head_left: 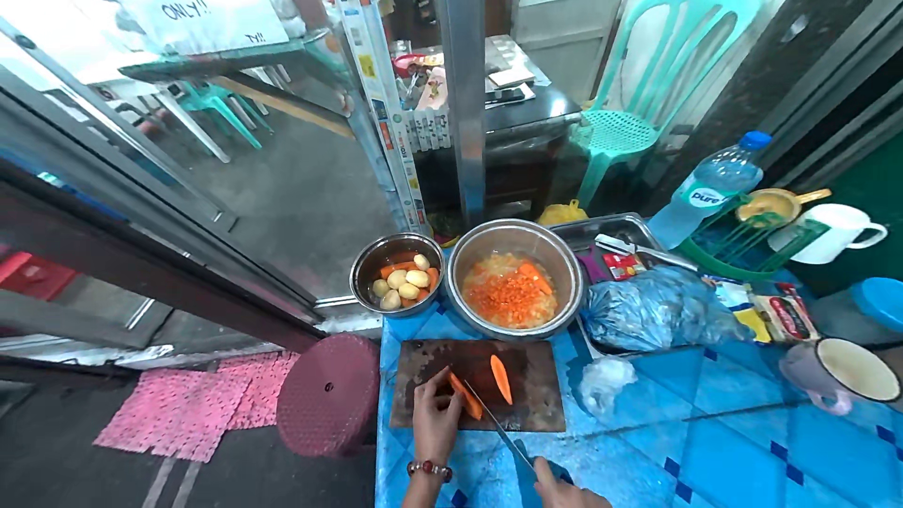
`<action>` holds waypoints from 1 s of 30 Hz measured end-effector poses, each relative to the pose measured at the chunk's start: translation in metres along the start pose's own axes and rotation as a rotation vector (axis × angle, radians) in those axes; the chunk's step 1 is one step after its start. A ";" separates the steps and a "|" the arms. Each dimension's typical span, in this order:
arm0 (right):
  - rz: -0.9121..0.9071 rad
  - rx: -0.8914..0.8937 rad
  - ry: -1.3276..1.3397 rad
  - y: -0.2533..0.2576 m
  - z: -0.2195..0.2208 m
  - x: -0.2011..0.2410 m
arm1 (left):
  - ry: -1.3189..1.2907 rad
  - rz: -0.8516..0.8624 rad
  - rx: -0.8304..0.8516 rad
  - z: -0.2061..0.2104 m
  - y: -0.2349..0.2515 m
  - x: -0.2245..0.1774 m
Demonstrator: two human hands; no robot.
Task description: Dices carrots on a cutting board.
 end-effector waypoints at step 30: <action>0.020 0.070 0.027 0.016 -0.017 0.039 | -0.066 -0.019 0.077 -0.008 0.007 0.008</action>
Point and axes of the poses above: each hand's wrist, its own y-axis towards the middle knuckle, its own z-axis out of the palm, x = y × z, the point moved 6 cm from there along y, towards the middle knuckle, and after that the axes turned 12 degrees about -x, right-handed, at the moved point
